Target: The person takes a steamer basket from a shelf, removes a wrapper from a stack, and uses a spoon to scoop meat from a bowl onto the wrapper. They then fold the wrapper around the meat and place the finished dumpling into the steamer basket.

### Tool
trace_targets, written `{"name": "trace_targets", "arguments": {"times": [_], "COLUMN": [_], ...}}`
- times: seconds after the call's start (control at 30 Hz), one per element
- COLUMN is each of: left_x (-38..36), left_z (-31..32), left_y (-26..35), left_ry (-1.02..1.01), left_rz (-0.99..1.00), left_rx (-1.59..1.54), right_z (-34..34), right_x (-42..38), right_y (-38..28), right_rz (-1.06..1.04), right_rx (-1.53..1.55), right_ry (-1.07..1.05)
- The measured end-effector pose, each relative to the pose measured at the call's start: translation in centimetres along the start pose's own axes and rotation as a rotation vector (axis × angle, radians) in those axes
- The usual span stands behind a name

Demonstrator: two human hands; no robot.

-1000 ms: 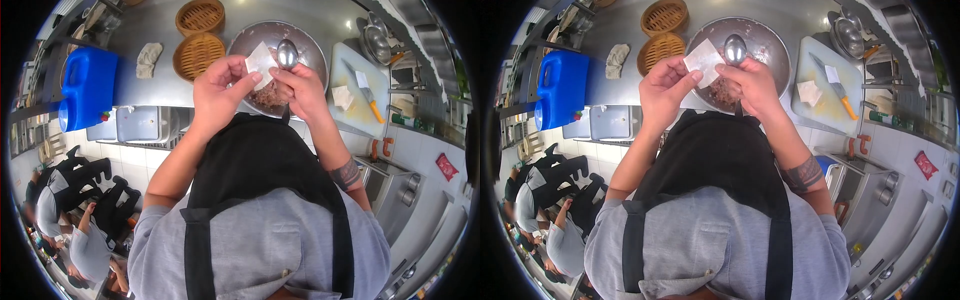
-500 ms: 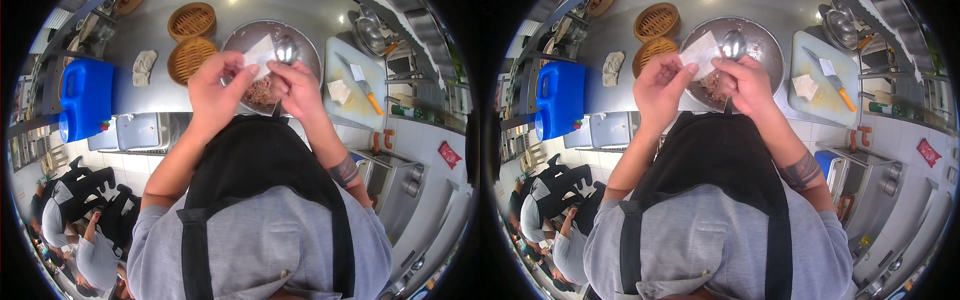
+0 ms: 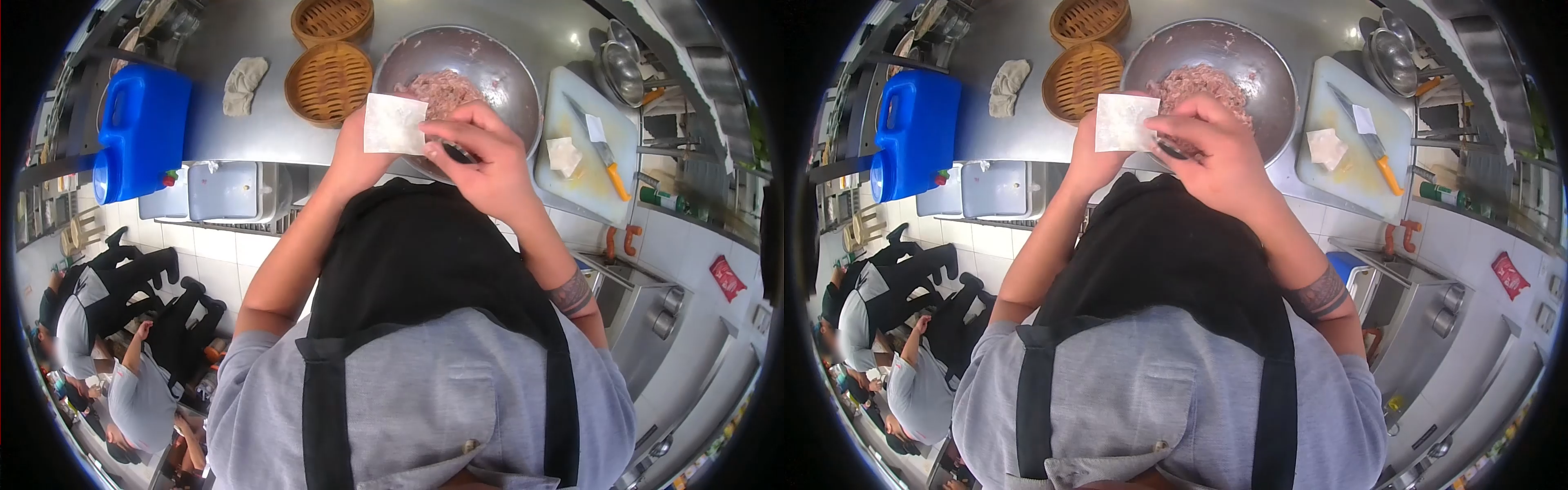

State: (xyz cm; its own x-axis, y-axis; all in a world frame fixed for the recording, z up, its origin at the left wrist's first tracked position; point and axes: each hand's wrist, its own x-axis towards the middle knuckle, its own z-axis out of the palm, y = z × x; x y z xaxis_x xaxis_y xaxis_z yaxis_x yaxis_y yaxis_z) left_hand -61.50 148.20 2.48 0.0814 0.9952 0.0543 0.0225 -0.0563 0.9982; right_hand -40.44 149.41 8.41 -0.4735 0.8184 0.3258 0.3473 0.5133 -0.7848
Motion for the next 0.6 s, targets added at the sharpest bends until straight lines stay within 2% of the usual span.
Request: {"name": "trace_targets", "arguments": {"times": [0.13,0.2,0.23,0.33,0.37,0.47,0.5,0.57,0.6], "left_x": [-0.7,-0.9,-1.1,-2.0,-2.5,-3.1,-3.0,-2.3,-1.7], "left_z": [-0.2,-0.1,0.0,-0.6,-0.8,-1.5,-1.7,-1.2,-1.0], "left_y": [-1.1,-1.0,-0.9,-1.6,-1.6,-3.0,-3.6,-4.4,-4.9], "left_ry": [-0.046,-0.059,-0.062,-0.071,-0.053,0.03,0.037,0.093,0.157], "left_rz": [-0.044,-0.06,-0.078,-0.125,-0.131,-0.121,-0.062,-0.07,-0.071], "left_rx": [0.092,0.051,0.013,0.101,0.126,0.146,0.166,0.172,0.189], "right_z": [0.1,0.7,0.7,-0.6,-1.5,-5.2,-5.9,-6.4,-6.2], "right_x": [0.4,0.1,-0.1,-0.9,-1.6,-1.9,-2.6,-3.9,-3.7], "right_y": [-1.2,-1.2,-1.4,-1.2,-0.5,-0.2,1.0,4.4,5.9], "right_rz": [0.078,0.094,0.137,0.127,0.049,0.748,0.761,0.49,0.498], "right_rx": [-0.046,-0.14,-0.12,-0.003,-0.097,-0.394,-0.396,-0.558,-0.559], "right_ry": [-0.073,-0.26,-0.284,-0.202,-0.146,-0.324,-0.328,-0.241,-0.241]}}
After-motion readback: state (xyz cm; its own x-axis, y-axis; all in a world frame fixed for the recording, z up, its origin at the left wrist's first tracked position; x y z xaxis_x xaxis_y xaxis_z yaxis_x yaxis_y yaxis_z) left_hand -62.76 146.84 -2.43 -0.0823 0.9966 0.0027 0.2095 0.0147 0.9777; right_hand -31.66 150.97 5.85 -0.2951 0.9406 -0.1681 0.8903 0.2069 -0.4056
